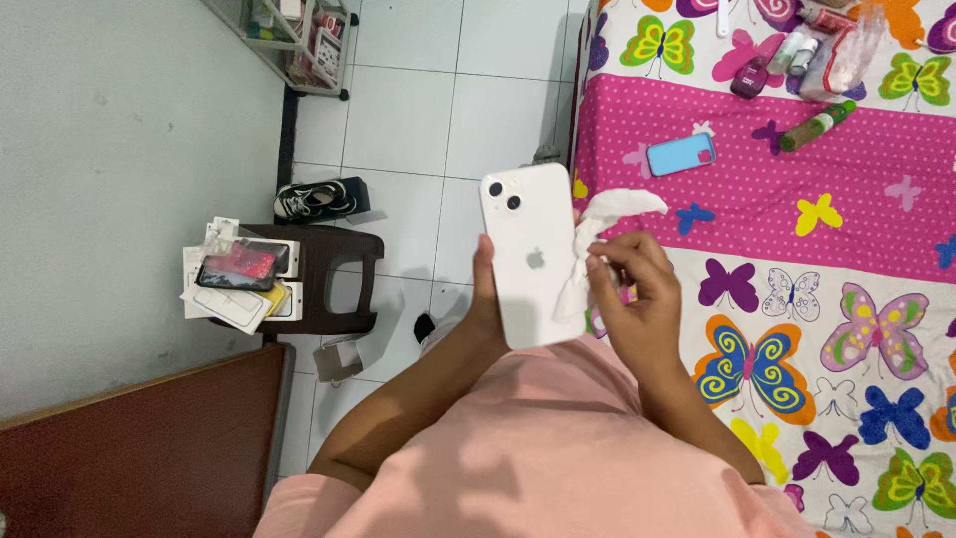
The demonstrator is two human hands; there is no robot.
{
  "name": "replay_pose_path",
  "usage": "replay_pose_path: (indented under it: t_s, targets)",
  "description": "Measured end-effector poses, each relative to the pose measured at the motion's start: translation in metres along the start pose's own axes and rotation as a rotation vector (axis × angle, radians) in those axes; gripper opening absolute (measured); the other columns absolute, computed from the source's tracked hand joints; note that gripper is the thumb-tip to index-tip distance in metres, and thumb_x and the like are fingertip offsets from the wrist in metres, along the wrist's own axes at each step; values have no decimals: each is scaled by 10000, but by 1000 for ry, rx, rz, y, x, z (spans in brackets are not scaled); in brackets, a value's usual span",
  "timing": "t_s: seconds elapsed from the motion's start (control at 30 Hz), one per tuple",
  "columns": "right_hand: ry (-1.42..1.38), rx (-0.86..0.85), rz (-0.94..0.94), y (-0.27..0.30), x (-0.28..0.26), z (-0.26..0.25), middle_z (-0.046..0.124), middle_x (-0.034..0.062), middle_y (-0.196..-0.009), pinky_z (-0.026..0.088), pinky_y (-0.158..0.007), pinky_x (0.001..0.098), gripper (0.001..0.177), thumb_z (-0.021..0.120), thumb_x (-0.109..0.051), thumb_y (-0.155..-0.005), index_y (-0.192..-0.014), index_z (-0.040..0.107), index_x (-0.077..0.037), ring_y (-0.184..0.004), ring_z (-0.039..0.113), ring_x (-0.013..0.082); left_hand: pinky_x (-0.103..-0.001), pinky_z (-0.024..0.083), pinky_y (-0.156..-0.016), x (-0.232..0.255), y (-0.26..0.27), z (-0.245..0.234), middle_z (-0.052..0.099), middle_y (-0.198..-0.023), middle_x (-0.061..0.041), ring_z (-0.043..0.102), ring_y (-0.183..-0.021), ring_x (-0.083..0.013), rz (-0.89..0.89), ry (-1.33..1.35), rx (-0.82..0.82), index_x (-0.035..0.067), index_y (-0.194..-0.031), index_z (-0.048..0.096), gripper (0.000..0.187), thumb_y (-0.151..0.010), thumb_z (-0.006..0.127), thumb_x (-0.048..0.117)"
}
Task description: The person wipes a pink phone case with a tissue, then removes a blue case from a white phone and wipes the phone with a tissue. The person places the pink case onto the phone, adjusts it, and briefly inspects the phone before placing it on the bed.
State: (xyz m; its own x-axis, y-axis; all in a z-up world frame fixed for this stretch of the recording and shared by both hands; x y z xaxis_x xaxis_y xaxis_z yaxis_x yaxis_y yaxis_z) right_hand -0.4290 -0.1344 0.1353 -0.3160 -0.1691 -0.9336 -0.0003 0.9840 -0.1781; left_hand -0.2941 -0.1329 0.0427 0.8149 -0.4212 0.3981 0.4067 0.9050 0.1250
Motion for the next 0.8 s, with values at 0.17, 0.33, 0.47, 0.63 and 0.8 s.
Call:
replay_pose_path:
  t_s: [0.17,0.33,0.47,0.63,0.8]
  targets:
    - [-126,-171,67,17,20,8,652,63,-1142,434,-771,267,146,658,29,-938,-1077,698,14,-974,566,118,-450,523,-1047,33,-14,5,558,-1465,-84,593,-1271,-247,73,145,96,87,-1557,398,852,-980,359,713]
    - [-690,-534,235,36,34,7,667,96,-1171,522,-913,307,133,648,52,-905,-1019,696,3,-1073,632,170,-439,532,-1045,48,-23,3,600,-1265,-125,619,-1193,-238,149,115,76,5,-1448,504,735,-1074,436,635]
    - [-603,-69,328,18,58,-20,661,93,-1186,498,-897,271,123,642,42,-964,-1066,703,11,-1055,617,157,-426,541,-974,36,-29,-8,612,-1140,-75,623,-1083,-207,80,136,191,64,-1373,527,595,-1024,533,546]
    - [-156,-148,-116,5,-2,9,650,90,-1165,515,-839,268,204,748,-51,-920,-1119,710,-28,-1027,625,165,-380,554,-954,12,-24,-31,670,-1150,-35,660,-1081,-173,-73,70,516,155,-1282,499,523,-906,569,512]
    - [214,-152,-429,8,-45,31,693,82,-1056,448,-825,343,273,844,-69,-817,-1067,741,-34,-967,630,215,-393,559,-906,3,-23,-27,595,-1116,-97,646,-1011,-224,-69,180,352,39,-1315,485,624,-1015,605,572]
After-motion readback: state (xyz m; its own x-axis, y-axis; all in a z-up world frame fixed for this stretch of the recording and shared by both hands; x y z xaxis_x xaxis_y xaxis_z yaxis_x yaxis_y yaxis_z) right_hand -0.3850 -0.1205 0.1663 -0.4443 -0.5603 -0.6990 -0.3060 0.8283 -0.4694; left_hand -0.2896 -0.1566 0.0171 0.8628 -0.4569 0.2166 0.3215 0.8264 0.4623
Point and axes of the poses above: each hand's wrist, its own y-axis away from the middle knuckle, its own z-axis out of the palm, x = y × z, the point moved 8 cm from there along -y, towards the middle knuckle
